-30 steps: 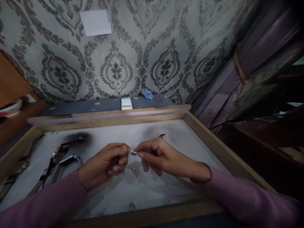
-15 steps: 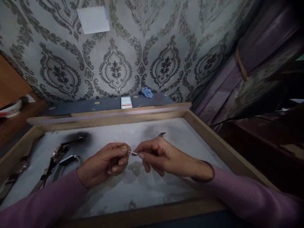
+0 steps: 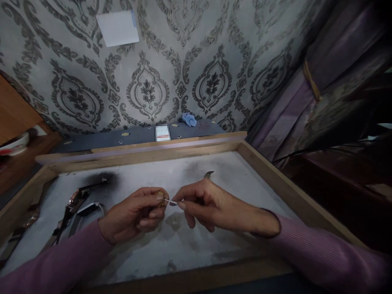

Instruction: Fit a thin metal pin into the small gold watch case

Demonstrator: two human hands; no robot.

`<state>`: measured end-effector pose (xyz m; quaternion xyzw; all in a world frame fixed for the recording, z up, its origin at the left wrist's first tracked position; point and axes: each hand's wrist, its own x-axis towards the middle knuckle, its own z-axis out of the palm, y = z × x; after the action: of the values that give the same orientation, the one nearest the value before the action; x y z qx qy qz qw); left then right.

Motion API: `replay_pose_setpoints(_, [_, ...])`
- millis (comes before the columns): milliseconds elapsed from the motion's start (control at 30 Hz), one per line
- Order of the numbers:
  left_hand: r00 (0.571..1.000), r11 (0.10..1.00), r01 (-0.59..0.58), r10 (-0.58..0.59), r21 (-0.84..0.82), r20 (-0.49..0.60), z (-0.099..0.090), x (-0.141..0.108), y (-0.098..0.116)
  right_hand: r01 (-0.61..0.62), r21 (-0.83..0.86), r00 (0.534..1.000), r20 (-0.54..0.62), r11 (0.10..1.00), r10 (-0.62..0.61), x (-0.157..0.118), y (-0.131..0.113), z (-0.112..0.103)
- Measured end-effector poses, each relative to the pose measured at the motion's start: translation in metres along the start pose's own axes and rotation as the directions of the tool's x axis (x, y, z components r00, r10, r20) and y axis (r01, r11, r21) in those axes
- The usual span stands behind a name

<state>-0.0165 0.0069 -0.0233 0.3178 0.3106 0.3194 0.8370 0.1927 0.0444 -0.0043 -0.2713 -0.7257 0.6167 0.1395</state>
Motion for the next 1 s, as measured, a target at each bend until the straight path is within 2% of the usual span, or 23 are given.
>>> replay_pose_setpoints(400, [0.999,0.999,0.052,-0.052,-0.018,0.004,-0.0029,-0.0002,0.0002,0.001,-0.003,1.000,0.010,1.000,-0.001,-0.0004,-0.0016,0.0016])
replay_pose_setpoints(633, [0.999,0.999,0.050,-0.051,-0.017,-0.013,-0.0031,0.0006,0.0004,-0.003,0.003,1.000,0.007,1.000,0.003,-0.0006,-0.0021,0.0013])
replay_pose_setpoints(833, [0.999,0.999,0.046,-0.046,0.001,-0.017,-0.0030,0.0003,0.0002,0.021,0.026,0.998,-0.052,0.999,-0.020,0.0002,-0.0021,0.0015])
replay_pose_setpoints(1000, [0.998,0.999,0.053,-0.053,0.006,-0.034,-0.0016,-0.0009,-0.0001,0.001,0.015,1.000,-0.027,1.000,0.000,0.0003,-0.0017,0.0011])
